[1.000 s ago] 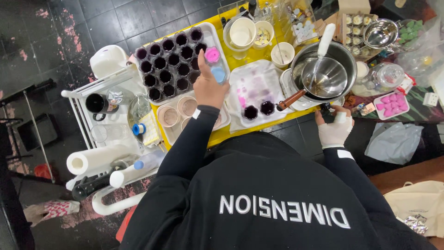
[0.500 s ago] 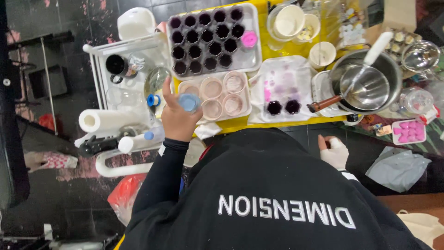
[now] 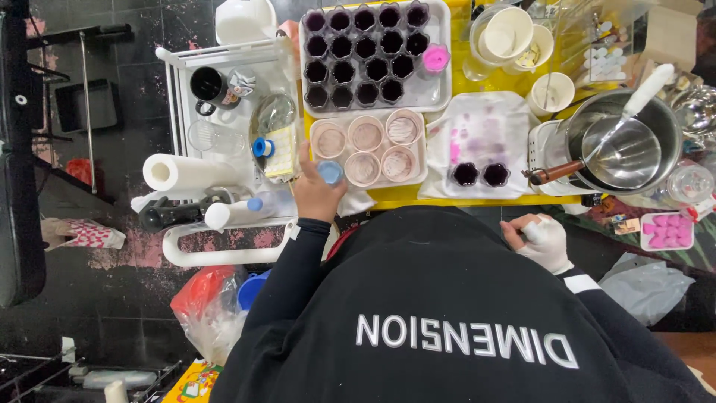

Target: Pour liquid wax from a melting pot into small molds and organize workspace materials.

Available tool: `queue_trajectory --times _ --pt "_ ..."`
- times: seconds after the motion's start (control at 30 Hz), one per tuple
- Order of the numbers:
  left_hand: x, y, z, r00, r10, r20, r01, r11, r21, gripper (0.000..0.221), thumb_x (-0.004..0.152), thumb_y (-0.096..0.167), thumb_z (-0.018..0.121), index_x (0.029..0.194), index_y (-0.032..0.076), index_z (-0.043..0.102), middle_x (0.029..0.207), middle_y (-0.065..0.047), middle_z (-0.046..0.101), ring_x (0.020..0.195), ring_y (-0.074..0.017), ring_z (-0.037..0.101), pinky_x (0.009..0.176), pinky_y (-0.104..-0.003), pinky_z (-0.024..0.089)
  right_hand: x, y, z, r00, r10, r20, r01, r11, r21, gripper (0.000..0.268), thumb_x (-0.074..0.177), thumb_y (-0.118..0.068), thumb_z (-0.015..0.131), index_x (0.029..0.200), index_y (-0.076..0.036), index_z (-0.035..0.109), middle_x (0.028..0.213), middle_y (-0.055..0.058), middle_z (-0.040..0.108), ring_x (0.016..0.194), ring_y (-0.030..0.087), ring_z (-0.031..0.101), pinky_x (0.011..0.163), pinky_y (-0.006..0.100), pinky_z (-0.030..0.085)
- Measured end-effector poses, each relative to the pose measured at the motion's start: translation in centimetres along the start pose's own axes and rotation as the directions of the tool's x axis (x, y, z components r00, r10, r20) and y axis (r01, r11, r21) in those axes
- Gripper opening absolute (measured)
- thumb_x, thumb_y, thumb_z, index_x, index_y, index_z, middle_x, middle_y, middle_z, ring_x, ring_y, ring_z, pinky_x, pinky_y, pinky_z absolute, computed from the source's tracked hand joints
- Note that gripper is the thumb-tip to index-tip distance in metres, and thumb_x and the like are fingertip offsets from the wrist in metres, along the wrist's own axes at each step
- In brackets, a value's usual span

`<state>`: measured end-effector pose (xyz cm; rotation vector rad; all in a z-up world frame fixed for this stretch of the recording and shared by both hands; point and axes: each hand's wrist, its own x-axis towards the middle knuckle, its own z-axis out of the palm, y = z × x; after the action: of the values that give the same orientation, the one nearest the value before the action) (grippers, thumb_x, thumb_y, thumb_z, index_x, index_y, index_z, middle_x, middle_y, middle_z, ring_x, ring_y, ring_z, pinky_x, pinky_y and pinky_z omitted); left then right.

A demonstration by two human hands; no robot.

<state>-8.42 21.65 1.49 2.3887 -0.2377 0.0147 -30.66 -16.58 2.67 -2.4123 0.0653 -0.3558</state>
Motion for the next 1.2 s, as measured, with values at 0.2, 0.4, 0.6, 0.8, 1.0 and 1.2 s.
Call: queue_trajectory --times 0.2,0.4,0.6,0.8,1.0,1.2 --pt "0.4 -0.7 0.2 0.997 0.068 -0.027 -0.068 0.997 0.020 0.110 0.074 0.015 0.088 0.156 0.010 0.016 0.105 -0.019 0.074 0.084 -0.0378 0.073 0.075 -0.046 0.056 1.6 -1.4 0.3 0.989 -0.113 0.090 0.107 0.992 0.067 0.021 0.083 -0.009 0.082 0.075 -0.011 0.063 0.062 0.004 0.063 0.053 0.022 0.061 0.054 0.036 0.045" --pt "0.5 -1.2 -0.4 0.998 0.065 -0.011 -0.065 0.995 -0.080 0.107 0.077 0.012 0.086 0.158 0.009 0.016 0.107 -0.018 0.073 0.088 -0.0370 0.075 0.079 -0.045 0.058 3.8 -3.7 0.9 0.987 -0.159 0.007 0.158 0.985 0.066 0.017 0.085 -0.008 0.080 0.081 -0.010 0.064 0.070 0.006 0.065 0.062 0.026 0.062 0.060 0.037 0.047" --pt "0.7 -1.3 -0.9 0.999 0.044 -0.025 -0.046 0.993 -0.104 0.106 0.075 0.014 0.088 0.155 0.010 0.018 0.106 -0.018 0.071 0.090 -0.0379 0.074 0.079 -0.046 0.057 6.6 -6.4 2.2 0.983 -0.176 0.042 0.169 0.975 0.143 0.014 0.083 -0.008 0.081 0.084 -0.009 0.066 0.073 0.007 0.064 0.064 0.028 0.062 0.062 0.038 0.047" --pt "0.7 -1.9 -1.1 0.998 0.067 -0.001 -0.067 0.992 -0.106 0.107 0.074 0.015 0.089 0.155 0.009 0.019 0.114 -0.021 0.071 0.092 -0.0375 0.074 0.080 -0.044 0.058 10.7 -8.7 4.1 0.954 -0.295 -0.048 0.299 0.945 0.132 0.015 0.085 -0.007 0.079 0.088 -0.010 0.065 0.078 0.008 0.064 0.070 0.030 0.063 0.067 0.041 0.047" --pt "0.6 -2.7 -1.1 0.994 0.110 0.026 -0.105 0.983 -0.152 0.101 0.080 0.016 0.086 0.156 0.008 0.020 0.123 -0.019 0.070 0.096 -0.0349 0.075 0.082 -0.043 0.058 16.6 -10.3 7.2 0.967 -0.117 -0.226 0.114 0.993 -0.030 0.020 0.097 -0.009 0.080 0.108 -0.005 0.064 0.101 0.012 0.065 0.086 0.029 0.063 0.077 0.040 0.050" --pt "0.4 -3.8 -1.0 0.985 0.168 0.039 -0.162 0.979 -0.121 0.104 0.078 0.020 0.088 0.157 0.006 0.020 0.130 -0.021 0.065 0.105 -0.0375 0.068 0.091 -0.046 0.053 22.8 -6.7 10.4 0.982 0.108 -0.154 -0.108 0.994 0.009 0.066 0.092 -0.005 0.081 0.147 -0.001 0.046 0.145 0.024 0.051 0.134 0.041 0.052 0.114 0.045 0.042"
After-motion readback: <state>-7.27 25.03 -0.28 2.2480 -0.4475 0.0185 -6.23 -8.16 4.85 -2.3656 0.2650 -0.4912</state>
